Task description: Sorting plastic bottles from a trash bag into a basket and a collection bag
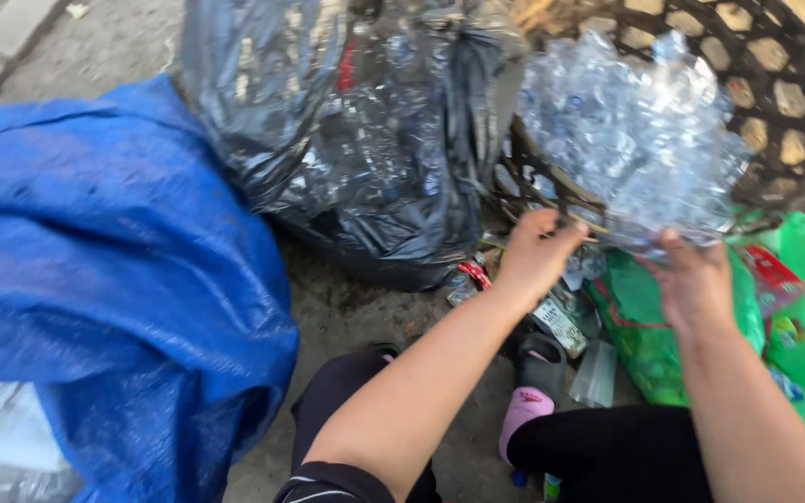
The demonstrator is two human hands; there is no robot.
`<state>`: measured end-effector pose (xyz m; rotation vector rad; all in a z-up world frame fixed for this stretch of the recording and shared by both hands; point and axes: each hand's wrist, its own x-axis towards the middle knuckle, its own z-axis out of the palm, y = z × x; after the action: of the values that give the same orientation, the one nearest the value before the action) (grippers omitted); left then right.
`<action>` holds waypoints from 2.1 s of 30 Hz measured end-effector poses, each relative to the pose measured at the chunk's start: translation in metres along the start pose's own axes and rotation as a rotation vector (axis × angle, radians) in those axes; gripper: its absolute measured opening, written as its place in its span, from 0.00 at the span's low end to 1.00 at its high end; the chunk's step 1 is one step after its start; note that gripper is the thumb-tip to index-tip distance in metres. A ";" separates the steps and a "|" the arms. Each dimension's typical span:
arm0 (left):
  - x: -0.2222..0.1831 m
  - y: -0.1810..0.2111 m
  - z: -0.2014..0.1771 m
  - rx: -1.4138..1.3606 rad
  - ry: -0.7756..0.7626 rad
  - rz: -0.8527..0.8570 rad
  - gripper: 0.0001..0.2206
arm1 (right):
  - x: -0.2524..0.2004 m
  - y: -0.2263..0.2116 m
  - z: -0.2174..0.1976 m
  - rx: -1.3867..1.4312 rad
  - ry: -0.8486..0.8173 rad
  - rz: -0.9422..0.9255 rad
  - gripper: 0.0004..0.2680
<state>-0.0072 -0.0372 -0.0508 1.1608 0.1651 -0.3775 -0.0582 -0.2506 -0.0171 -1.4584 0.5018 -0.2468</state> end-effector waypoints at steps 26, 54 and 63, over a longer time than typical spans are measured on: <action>-0.001 0.175 -0.141 -0.810 0.724 0.523 0.11 | 0.151 0.145 0.354 -0.345 -0.563 0.131 0.10; 0.099 0.076 -0.158 -1.018 1.109 -0.128 0.11 | 0.108 0.082 0.342 -0.943 -0.097 -0.565 0.18; 0.048 0.150 -0.163 -0.889 0.570 -0.303 0.52 | -0.058 -0.022 0.297 -0.263 -0.433 -0.214 0.17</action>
<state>0.1044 0.1537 -0.0014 0.3257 0.9178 -0.1841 0.0329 0.0356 0.0250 -1.7653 0.0249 -0.0284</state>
